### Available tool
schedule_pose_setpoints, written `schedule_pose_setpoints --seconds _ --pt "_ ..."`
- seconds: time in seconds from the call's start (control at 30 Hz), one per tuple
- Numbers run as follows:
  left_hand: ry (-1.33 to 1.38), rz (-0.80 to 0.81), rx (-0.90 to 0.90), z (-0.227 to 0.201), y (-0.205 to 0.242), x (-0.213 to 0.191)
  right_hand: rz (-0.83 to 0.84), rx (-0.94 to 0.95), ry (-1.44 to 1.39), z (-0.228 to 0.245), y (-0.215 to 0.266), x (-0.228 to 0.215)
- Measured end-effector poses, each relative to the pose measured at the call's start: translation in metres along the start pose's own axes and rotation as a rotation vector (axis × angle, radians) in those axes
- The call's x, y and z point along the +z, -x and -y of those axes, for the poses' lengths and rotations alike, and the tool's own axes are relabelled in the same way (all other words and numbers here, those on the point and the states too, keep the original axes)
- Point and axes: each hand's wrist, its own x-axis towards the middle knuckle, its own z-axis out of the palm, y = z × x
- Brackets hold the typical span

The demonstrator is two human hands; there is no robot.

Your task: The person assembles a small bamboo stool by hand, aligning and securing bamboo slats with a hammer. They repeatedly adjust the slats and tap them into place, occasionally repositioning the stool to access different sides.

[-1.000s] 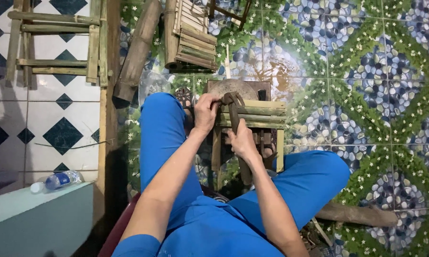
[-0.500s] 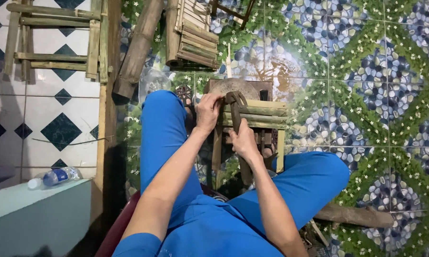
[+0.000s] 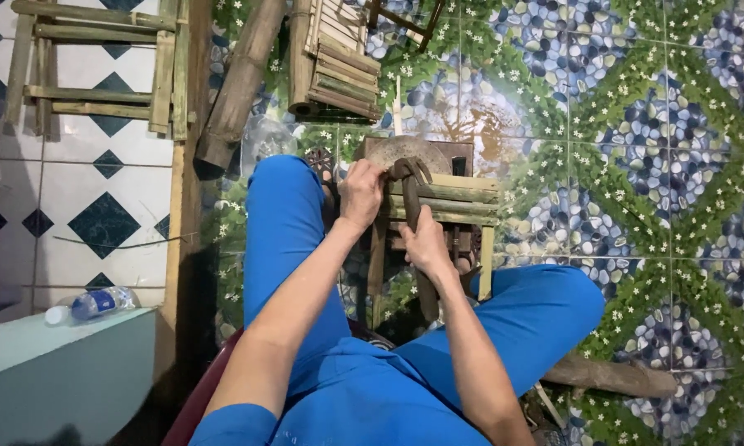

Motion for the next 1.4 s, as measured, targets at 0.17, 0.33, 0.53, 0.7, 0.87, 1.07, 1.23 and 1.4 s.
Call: schedule_pose_setpoints --seconds 0.17,0.33,0.53,0.7,0.87,1.07,1.23,1.4 --pt "-0.217 -0.017 0.084 -0.003 -0.001 0.0 -0.01 -0.014 0.017 0.003 0.001 0.0" --pt "-0.189 -0.014 0.093 -0.008 -0.002 -0.005 -0.022 0.004 0.0 0.006 0.002 -0.001" --pt "-0.211 -0.011 0.056 -0.011 -0.001 -0.005 -0.066 -0.022 -0.059 0.028 0.02 -0.008" --pt "-0.063 0.046 0.011 -0.006 0.002 -0.006 -0.117 -0.13 -0.035 0.052 0.041 -0.014" --pt "-0.059 -0.012 -0.003 -0.006 0.001 -0.002 -0.018 -0.078 0.03 0.048 0.022 -0.009" --pt "-0.005 -0.046 0.02 0.005 0.005 0.007 -0.149 -0.194 0.056 0.048 0.034 -0.016" --pt "-0.028 -0.029 0.019 -0.001 0.002 0.004 -0.126 -0.156 0.059 0.031 0.014 -0.004" --pt "0.008 0.034 -0.026 -0.001 0.005 0.002 -0.119 -0.104 0.13 0.067 0.042 -0.014"
